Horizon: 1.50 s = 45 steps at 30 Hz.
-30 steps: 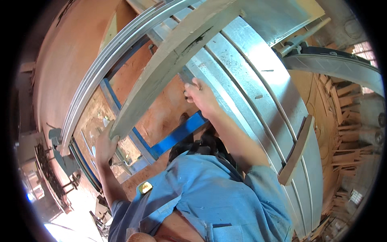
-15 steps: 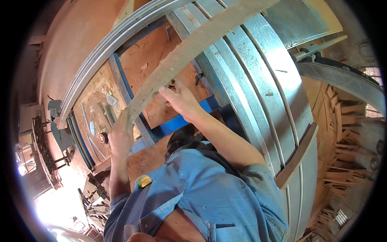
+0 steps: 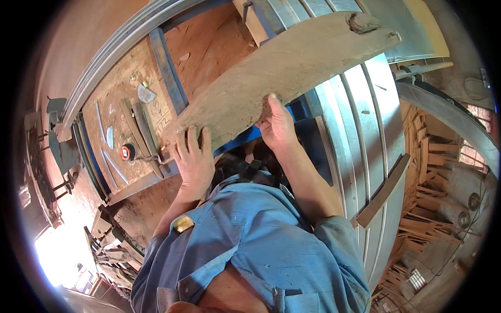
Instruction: The person selects a piece of lumber from a pile, carries it to a table saw, and cuts it into smaller pieces. The person then measures the cut pieces with a tape measure and continues cutting additional pieces.
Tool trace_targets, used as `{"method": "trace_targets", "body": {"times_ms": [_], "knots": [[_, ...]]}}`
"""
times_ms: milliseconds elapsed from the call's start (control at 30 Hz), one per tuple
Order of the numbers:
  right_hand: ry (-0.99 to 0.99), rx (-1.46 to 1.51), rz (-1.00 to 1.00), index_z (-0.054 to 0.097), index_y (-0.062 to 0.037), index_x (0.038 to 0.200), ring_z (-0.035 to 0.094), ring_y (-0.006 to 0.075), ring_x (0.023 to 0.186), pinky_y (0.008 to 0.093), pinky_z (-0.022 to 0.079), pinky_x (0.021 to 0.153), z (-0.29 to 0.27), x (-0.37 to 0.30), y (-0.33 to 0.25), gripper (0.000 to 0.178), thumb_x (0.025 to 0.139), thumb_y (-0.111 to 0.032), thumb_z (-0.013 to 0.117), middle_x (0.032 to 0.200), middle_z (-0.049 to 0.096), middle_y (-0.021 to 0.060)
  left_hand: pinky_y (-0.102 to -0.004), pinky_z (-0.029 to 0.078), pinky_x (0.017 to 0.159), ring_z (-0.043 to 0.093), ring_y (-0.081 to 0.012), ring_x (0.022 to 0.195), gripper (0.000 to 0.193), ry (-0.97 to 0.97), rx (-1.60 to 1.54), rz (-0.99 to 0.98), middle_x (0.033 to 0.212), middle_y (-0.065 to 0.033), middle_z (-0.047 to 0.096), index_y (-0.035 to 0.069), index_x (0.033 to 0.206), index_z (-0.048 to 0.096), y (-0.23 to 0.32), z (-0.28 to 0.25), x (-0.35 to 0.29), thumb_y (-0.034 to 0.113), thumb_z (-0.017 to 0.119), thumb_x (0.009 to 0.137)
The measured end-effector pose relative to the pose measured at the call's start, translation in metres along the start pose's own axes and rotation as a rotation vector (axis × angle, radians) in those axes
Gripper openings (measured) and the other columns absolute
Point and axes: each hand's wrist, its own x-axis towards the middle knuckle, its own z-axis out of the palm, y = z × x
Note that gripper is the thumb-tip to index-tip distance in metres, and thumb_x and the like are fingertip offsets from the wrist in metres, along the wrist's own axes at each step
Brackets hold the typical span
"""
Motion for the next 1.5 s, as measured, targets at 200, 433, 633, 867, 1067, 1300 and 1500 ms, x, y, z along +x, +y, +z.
{"method": "trace_targets", "body": {"times_ms": [200,433,633,867,1067,1300,1500], "knots": [[0.089,0.049,-0.009,0.057,-0.0102,0.127,0.064,0.0185,0.105,0.037,0.05,0.085,-0.03,0.002,0.023,0.036,0.102,-0.036,0.055,0.119,0.067,0.0029,-0.0505,0.037,0.105,0.044,-0.0398,0.126,0.079,0.069,-0.49,-0.193,0.135,-0.0223,0.048,0.0,0.142,0.044,-0.055,0.002,-0.006,0.021,0.078,0.074],[0.101,0.043,-0.075,0.054,-0.0102,0.134,0.056,0.0208,0.122,0.0411,0.043,0.104,-0.025,-0.005,0.021,0.044,0.099,-0.037,0.059,0.134,0.061,0.0028,-0.0375,0.045,0.1,0.059,-0.0279,0.12,0.055,-0.129,-1.171,-0.599,0.127,-0.0226,0.061,-0.008,0.137,0.049,-0.103,0.045,0.018,0.029,0.062,0.098],[0.221,0.169,-0.101,0.055,-0.005,0.132,0.054,0.0248,0.124,0.0419,0.041,0.106,-0.013,-0.002,0.01,0.04,0.099,-0.029,0.058,0.133,0.06,0.008,-0.0341,0.045,0.102,0.057,-0.025,0.123,0.052,-0.284,-1.044,-0.492,0.132,-0.0201,0.06,-0.006,0.139,0.05,-0.082,0.048,0.043,0.024,0.058,0.098],[0.208,0.24,-0.159,0.061,-0.0048,0.124,0.063,0.022,0.11,0.0394,0.049,0.097,-0.013,0.0,-0.003,0.034,0.1,-0.029,0.057,0.121,0.067,0.0071,-0.0318,0.054,0.085,0.066,-0.0208,0.104,0.047,-0.568,-1.718,-0.605,0.119,-0.0139,0.065,-0.007,0.134,0.052,-0.076,0.016,0.08,0.019,0.059,0.096],[0.221,0.255,-0.21,0.062,-0.0037,0.121,0.063,0.0215,0.11,0.038,0.049,0.097,-0.019,-0.015,-0.004,0.034,0.1,-0.03,0.058,0.12,0.068,0.0059,-0.0294,0.053,0.078,0.065,-0.0166,0.088,0.038,-0.712,-1.684,-0.618,0.105,-0.0109,0.068,-0.01,0.124,0.055,-0.069,0.023,0.075,0.013,0.06,0.094],[0.088,0.278,-0.207,0.055,-0.0106,0.136,0.056,0.0241,0.121,0.0423,0.044,0.103,-0.063,-0.042,0.016,0.05,0.101,-0.046,0.051,0.134,0.06,0.0055,-0.0319,0.051,0.086,0.062,-0.0196,0.102,0.043,-0.788,-1.773,-0.494,0.115,-0.0146,0.065,-0.012,0.127,0.053,-0.05,0.029,0.046,0.017,0.063,0.096],[0.226,0.13,0.011,0.05,-0.0091,0.14,0.052,0.0257,0.128,0.0428,0.041,0.108,-0.078,-0.128,0.064,0.054,0.102,-0.048,0.047,0.139,0.056,0.0092,-0.0343,0.053,0.083,0.064,-0.0203,0.096,0.038,-0.93,-1.809,-0.542,0.112,-0.0137,0.065,-0.009,0.123,0.055,-0.01,0.036,-0.012,0.018,0.061,0.097]]}}
